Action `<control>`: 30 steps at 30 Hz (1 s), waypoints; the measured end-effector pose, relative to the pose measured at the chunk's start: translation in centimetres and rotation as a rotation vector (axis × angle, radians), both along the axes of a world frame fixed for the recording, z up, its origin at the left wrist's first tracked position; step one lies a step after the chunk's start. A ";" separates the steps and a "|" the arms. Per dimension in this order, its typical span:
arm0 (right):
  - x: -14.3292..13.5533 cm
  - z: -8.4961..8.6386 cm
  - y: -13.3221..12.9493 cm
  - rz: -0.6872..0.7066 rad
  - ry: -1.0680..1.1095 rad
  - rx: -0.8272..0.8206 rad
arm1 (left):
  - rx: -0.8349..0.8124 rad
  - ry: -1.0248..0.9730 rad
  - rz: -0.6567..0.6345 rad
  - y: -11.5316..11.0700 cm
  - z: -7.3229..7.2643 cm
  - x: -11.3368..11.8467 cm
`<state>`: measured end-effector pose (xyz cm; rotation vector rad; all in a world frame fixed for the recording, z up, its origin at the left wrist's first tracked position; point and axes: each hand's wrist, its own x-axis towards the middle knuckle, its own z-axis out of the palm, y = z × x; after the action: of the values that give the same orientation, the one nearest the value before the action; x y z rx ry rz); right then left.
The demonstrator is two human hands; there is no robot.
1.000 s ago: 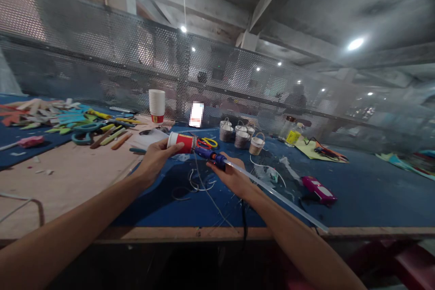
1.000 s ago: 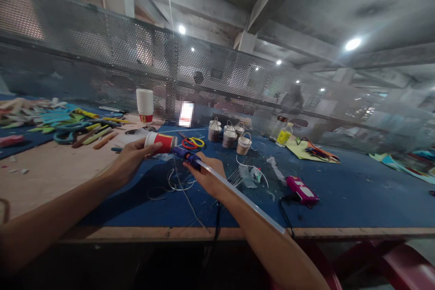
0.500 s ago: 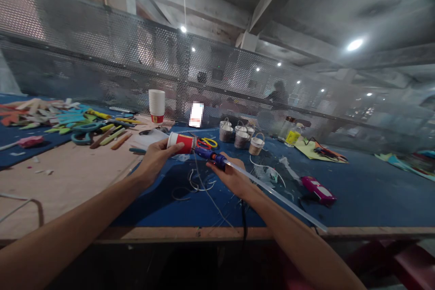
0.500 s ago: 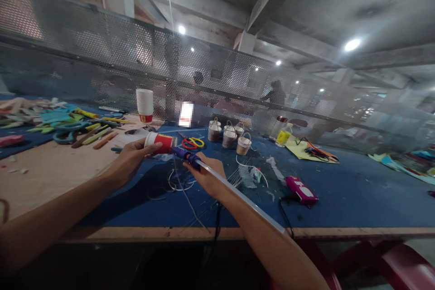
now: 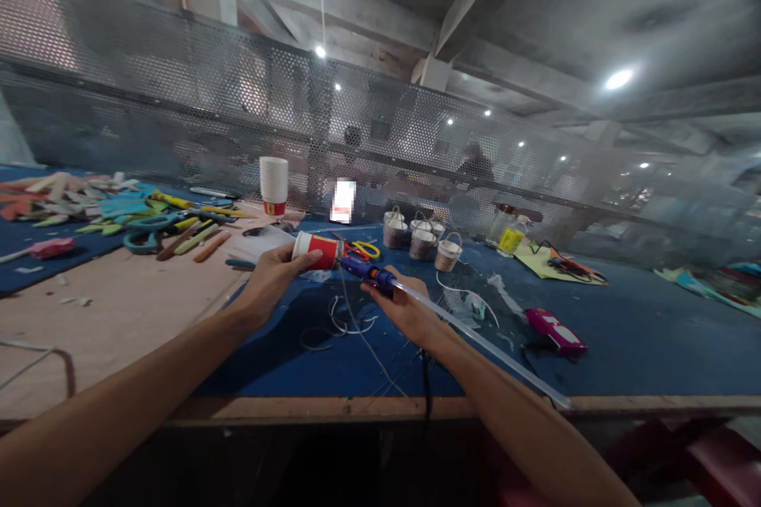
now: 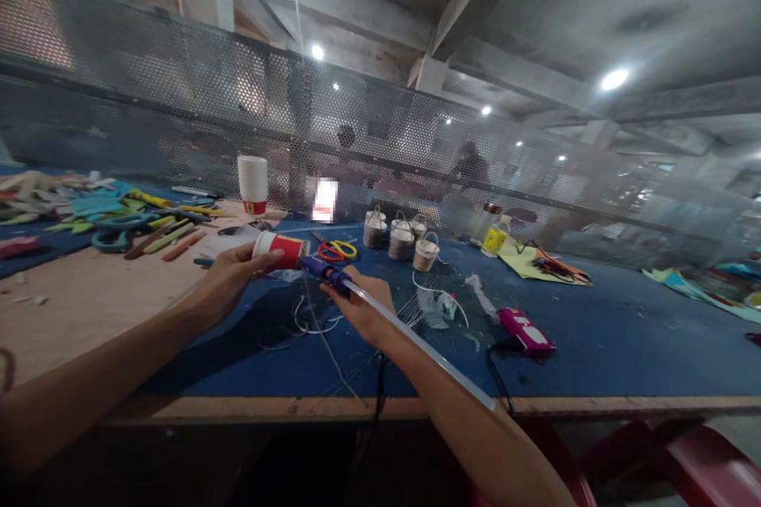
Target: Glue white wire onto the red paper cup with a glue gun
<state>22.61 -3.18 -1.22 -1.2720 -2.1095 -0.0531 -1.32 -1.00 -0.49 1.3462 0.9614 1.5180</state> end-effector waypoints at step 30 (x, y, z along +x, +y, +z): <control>-0.2 0.7 -0.3 -0.059 -0.015 0.009 | -0.027 0.026 -0.038 0.0 0.0 0.0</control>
<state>22.43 -3.49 -0.55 -1.3325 -2.0813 -0.0982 -1.32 -1.03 -0.47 1.3608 0.9640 1.4572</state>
